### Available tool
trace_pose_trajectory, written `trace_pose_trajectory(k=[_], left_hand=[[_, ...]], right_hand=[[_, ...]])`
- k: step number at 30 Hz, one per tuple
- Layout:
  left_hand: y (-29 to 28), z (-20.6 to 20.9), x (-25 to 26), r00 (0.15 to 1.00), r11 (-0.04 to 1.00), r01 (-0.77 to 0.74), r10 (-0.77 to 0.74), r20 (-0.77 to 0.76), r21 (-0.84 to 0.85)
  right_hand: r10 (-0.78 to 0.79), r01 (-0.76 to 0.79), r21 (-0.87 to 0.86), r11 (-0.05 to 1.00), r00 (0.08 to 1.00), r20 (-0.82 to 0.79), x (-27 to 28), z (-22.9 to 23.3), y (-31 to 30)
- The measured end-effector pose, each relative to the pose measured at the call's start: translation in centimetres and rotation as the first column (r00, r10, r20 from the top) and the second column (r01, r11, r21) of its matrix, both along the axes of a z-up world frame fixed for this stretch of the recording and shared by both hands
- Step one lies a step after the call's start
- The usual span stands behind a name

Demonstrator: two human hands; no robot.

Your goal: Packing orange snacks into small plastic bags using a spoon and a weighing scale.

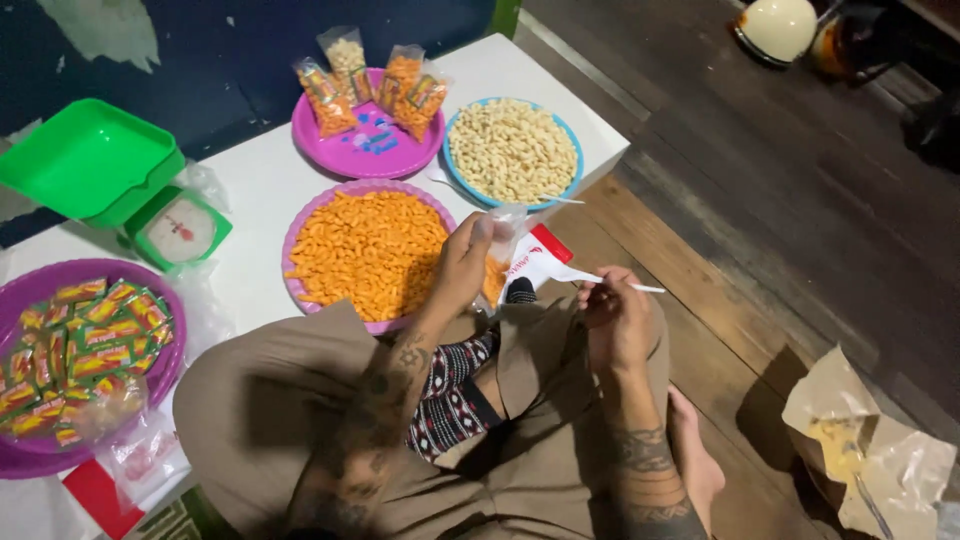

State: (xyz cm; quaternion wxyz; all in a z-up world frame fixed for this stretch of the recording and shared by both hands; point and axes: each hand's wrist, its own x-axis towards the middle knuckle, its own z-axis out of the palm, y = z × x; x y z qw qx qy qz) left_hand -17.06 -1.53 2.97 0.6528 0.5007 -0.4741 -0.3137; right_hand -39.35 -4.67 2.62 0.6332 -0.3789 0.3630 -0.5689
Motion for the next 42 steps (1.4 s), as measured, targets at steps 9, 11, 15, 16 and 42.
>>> trace_pose_trajectory(k=[9,11,15,16,42], left_hand=[[1.6,4.3,-2.7,0.998,0.997,0.047,-0.049,0.047,0.055],[1.0,3.3,-2.7,0.999,0.996,0.042,-0.045,0.031,0.082],[3.6,7.1,-2.7,0.998,0.995,0.012,-0.017,0.054,0.097],[3.9,7.5,-2.5,0.998,0.993,0.021,-0.027,0.053,0.114],[-0.9,3.1,4.4,0.990,0.983,-0.011,0.036,-0.133,0.183]], right_hand=[[-0.022,0.022,-0.090,0.996,1.000,0.003,-1.1,4.3,0.9],[-0.022,0.019,-0.092,0.996,0.999,-0.027,-0.7,4.8,0.9],[-0.012,0.008,-0.109,0.994,0.999,-0.031,0.6,5.3,-0.1],[-0.004,-0.003,-0.120,0.993,0.999,-0.053,1.1,5.7,-0.5],[0.047,-0.058,-0.039,0.998,0.974,-0.223,10.6,2.2,-7.6]])
